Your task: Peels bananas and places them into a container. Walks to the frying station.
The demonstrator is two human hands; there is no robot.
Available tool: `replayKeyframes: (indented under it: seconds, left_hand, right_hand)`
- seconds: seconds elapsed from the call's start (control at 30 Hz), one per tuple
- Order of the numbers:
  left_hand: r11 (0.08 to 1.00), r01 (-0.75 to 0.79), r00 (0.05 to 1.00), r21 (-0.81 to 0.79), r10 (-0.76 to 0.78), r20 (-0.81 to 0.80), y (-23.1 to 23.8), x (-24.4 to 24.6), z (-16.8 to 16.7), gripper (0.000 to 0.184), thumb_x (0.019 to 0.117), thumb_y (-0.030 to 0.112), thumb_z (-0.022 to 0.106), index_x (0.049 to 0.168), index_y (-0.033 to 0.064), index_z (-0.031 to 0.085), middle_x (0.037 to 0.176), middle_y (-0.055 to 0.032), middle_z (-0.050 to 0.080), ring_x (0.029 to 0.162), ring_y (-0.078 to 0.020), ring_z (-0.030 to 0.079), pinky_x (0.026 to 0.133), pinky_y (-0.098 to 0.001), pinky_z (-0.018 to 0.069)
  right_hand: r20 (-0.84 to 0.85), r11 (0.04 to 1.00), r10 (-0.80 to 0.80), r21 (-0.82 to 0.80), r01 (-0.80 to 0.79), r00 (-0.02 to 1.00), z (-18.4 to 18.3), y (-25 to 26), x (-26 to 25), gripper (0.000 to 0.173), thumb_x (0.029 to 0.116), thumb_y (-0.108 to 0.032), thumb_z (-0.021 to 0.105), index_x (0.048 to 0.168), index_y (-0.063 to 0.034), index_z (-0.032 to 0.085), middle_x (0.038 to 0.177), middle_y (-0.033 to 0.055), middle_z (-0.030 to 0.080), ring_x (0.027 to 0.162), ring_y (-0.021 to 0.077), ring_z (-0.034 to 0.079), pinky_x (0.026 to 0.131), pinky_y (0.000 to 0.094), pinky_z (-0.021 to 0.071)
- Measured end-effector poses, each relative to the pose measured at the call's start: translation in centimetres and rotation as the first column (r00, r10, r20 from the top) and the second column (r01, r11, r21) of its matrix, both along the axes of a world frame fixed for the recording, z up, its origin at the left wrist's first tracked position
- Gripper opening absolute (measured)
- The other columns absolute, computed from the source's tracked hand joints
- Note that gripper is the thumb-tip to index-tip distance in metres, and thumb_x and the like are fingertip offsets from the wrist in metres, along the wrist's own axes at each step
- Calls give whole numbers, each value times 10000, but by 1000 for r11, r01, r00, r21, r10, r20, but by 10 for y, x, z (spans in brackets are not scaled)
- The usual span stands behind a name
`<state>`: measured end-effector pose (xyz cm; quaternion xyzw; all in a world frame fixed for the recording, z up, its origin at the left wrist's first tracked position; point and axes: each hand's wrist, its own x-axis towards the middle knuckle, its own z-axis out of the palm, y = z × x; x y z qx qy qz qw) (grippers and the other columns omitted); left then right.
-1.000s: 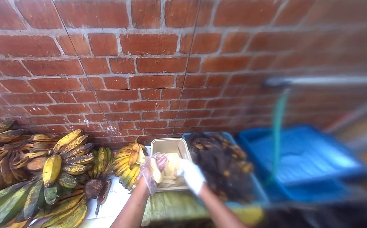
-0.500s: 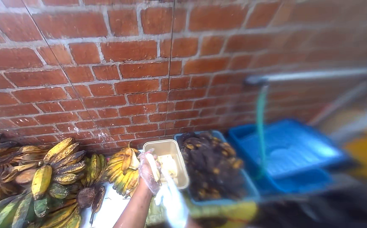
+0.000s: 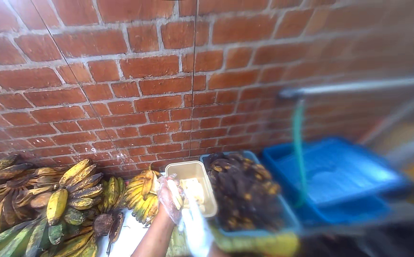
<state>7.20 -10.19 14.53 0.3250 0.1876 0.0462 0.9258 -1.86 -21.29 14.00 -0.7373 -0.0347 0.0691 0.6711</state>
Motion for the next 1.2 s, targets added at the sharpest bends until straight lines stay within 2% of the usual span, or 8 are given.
replayKeyframes:
  seconds: [0.27,0.5,0.7,0.8,0.93,1.03,1.1,1.2]
  left_hand:
    - [999,16,1000,46,-16,-8,-1,-7,5,468,1124,411,242,1093,79,571,648,-31,537,470,-127,536,417,-258,485]
    - [993,-12,999,118,17,-45,-9,-13,11,494,1128,406,235,1108,54,580,660,-46,547,478,-139,545,419,-272,492]
    - [997,7,1000,81,-5,-21,-11,-13,7,480,1128,387,257,1071,45,589,663,-54,542,511,-149,551,468,-280,509]
    - [1000,5,1000,2,-5,-7,-14,-12,4,435,1122,360,295,1021,51,583,673,-50,537,531,-148,551,494,-280,513]
    - [999,50,999,17,-51,16,-12,-11,-2,370,1117,303,325,1008,50,574,774,-90,606,655,-190,620,606,-323,559]
    - [990,140,990,13,-139,-17,-7,-10,-12,574,1112,461,279,1307,24,597,1179,-163,699,1040,-264,696,895,-412,572]
    - [976,218,973,2,-217,-82,-5,-10,-21,618,1069,575,313,1303,73,586,1156,-150,694,1026,-260,685,861,-444,572]
    - [937,348,926,-30,-349,-142,-3,-13,-44,440,1083,398,412,1297,50,576,1108,-194,686,959,-286,692,819,-463,588]
  right_hand:
    - [-44,995,-6,-103,1,999,-26,12,23,551,1079,-246,453,1603,-130,332,958,89,691,773,146,666,774,341,583]
    - [-11,970,29,-239,-31,1000,-30,10,33,550,1085,-185,422,1620,-143,300,1461,123,584,1314,169,589,1134,363,461]
    - [-20,950,95,-298,-96,995,-29,5,39,566,1087,-144,396,1632,-108,250,1561,106,489,1424,140,482,1208,329,366]
    - [-43,915,153,-372,-158,987,-23,1,40,738,968,-35,528,1633,-82,210,1559,108,484,1435,135,463,1212,316,351]
    - [-87,820,231,-519,-242,969,-21,-3,46,866,871,26,615,1623,-29,189,1588,154,431,1463,208,432,1222,343,330]
    - [-229,586,302,-721,-369,926,-21,-6,62,750,907,25,590,1603,-22,314,1669,208,261,1497,344,368,1228,445,320]
    - [-227,542,229,-778,-318,947,-26,-9,78,662,936,-36,573,1573,-97,405,1571,210,432,1357,379,532,1112,534,458]
    - [-160,568,43,-808,-156,986,-25,-20,99,570,1040,-285,482,1593,-226,355,1363,112,644,1243,306,630,1042,536,512]
